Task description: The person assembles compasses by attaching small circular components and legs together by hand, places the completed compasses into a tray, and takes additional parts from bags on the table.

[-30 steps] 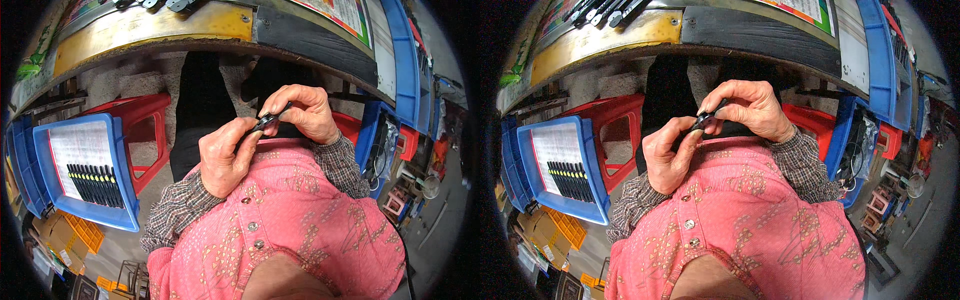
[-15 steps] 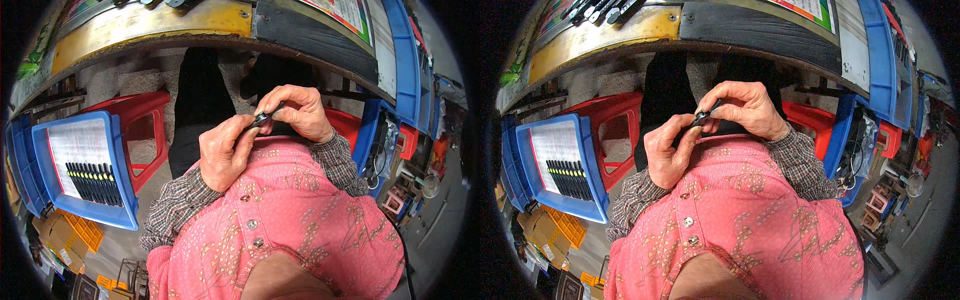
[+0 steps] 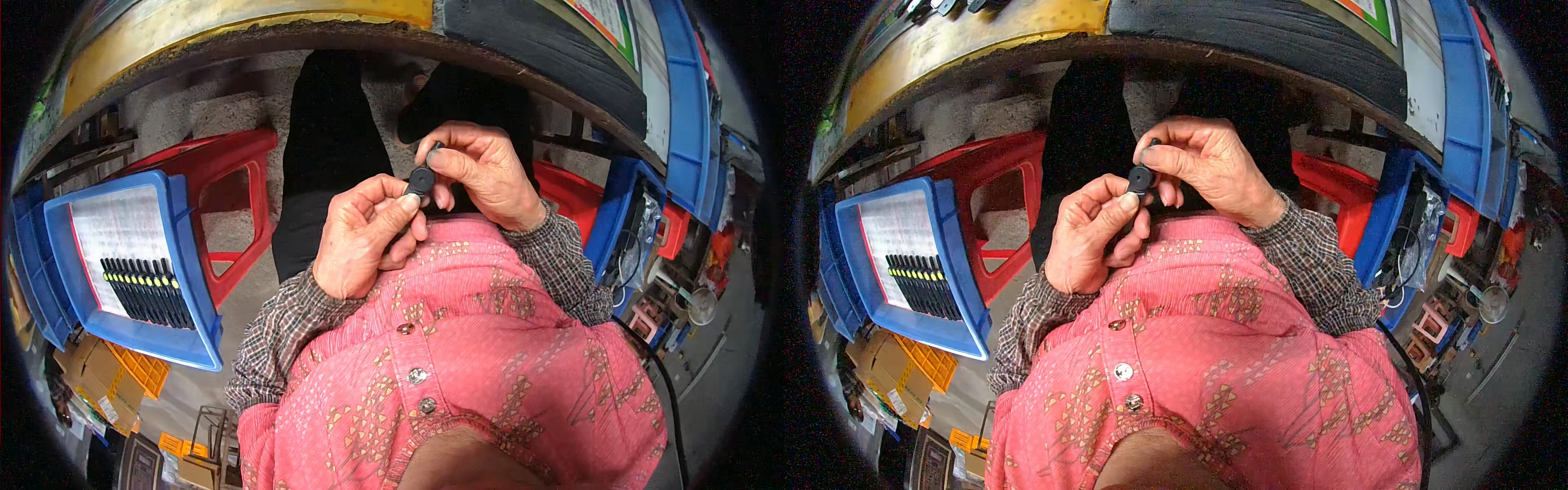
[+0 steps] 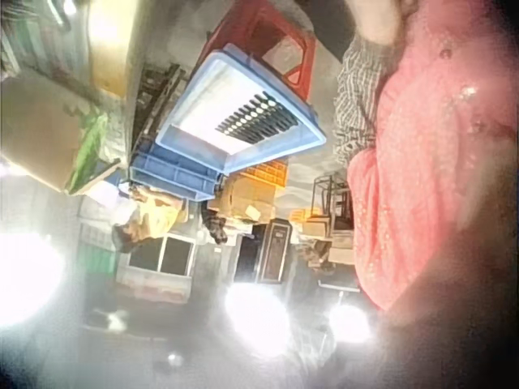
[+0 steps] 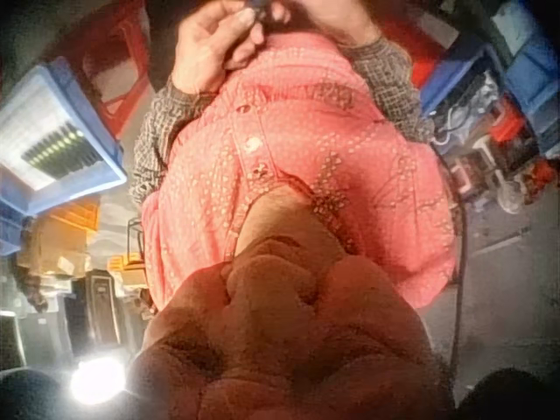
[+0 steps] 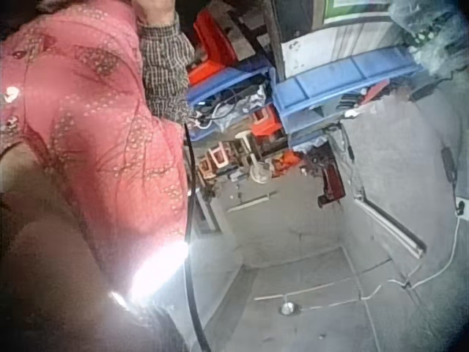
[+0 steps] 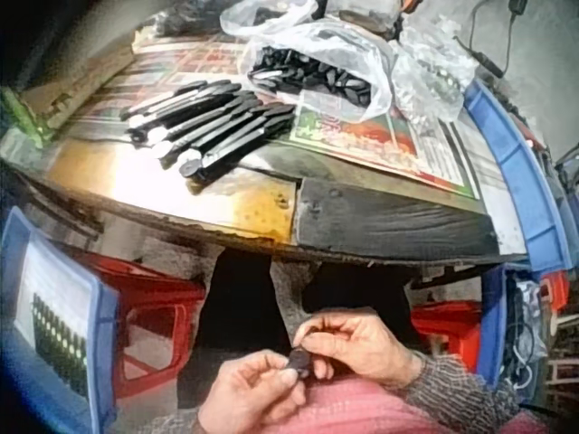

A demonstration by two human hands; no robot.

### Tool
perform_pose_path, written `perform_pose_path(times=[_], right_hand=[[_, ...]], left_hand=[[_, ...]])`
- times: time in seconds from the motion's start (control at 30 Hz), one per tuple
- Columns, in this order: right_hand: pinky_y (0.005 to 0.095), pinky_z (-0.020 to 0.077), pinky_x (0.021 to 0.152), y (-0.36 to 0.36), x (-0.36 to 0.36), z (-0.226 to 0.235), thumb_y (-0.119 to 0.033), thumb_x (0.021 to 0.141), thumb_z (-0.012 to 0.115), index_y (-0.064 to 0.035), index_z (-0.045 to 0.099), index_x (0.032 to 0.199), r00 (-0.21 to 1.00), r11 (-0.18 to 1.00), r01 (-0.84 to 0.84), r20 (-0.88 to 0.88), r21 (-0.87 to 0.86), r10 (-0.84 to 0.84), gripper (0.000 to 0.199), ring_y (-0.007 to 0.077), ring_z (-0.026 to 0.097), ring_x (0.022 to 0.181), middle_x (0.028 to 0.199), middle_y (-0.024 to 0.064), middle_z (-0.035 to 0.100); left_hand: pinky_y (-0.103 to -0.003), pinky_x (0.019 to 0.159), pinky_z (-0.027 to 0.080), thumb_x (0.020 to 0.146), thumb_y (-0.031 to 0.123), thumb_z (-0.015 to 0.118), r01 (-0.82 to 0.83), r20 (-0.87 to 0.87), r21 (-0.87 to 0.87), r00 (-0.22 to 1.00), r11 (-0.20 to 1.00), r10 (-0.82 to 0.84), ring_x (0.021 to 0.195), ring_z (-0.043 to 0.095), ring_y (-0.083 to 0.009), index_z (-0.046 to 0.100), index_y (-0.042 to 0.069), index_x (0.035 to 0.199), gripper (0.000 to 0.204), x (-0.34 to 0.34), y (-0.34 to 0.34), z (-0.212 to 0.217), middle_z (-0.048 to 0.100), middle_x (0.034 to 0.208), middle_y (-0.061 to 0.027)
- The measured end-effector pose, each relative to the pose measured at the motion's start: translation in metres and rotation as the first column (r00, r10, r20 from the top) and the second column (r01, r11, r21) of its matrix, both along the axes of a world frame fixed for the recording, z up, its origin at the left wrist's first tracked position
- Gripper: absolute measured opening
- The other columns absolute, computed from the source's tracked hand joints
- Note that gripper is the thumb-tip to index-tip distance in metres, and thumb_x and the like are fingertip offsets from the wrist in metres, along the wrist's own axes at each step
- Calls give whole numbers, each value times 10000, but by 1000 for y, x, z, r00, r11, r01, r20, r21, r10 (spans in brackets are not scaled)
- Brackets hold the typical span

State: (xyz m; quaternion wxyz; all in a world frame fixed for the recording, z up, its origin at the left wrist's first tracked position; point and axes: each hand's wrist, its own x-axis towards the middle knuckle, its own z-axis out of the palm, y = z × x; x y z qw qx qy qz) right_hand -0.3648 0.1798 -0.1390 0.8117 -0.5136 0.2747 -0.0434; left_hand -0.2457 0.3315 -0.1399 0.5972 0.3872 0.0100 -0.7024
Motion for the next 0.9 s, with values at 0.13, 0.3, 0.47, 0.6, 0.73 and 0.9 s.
perform_pose_path(times=[0.13,0.3,0.47,0.6,0.73,0.9], right_hand=[[188,452,487,1,2,-7,-159,904,583,10,608,951,999,999,13,-40,36,-12,178,55,562,561,747,27,614],[190,449,483,2,3,-14,-165,903,585,13,605,956,998,999,20,-56,27,-18,187,58,557,553,739,27,607],[200,452,482,2,2,-17,-166,902,590,11,605,965,998,999,23,-54,38,-21,188,65,558,555,750,33,608],[200,453,482,1,2,-20,-164,901,590,9,604,965,999,999,14,-32,40,-13,185,68,561,558,757,37,609],[201,456,483,1,1,-22,-166,902,589,8,601,968,999,999,7,-32,35,-6,187,71,561,554,762,40,609],[201,456,483,3,0,-24,-171,904,587,7,599,968,1000,999,8,-23,37,-7,189,72,561,551,764,40,608]], left_hand=[[-172,374,268,930,105,529,-12,-44,23,999,1000,13,452,415,-42,544,0,948,108,0,-1,-6,591,697,-64],[-192,374,270,937,127,510,0,-15,24,1000,1000,0,436,388,-54,546,17,951,117,1,-1,-11,564,681,-46],[-191,373,268,935,128,513,1,-6,28,1000,1000,-1,435,389,-54,549,15,947,119,0,-2,-12,563,676,-45],[-190,371,265,933,132,520,2,2,32,1000,999,-2,434,388,-54,550,14,944,122,1,-3,-12,564,675,-43],[-173,368,267,926,97,538,-29,-36,33,999,999,31,448,424,-47,547,-7,938,105,0,-3,-12,588,691,-63],[-172,370,270,926,99,540,-30,-18,31,999,999,30,448,422,-47,550,-4,929,103,-1,-3,-13,588,691,-63]])
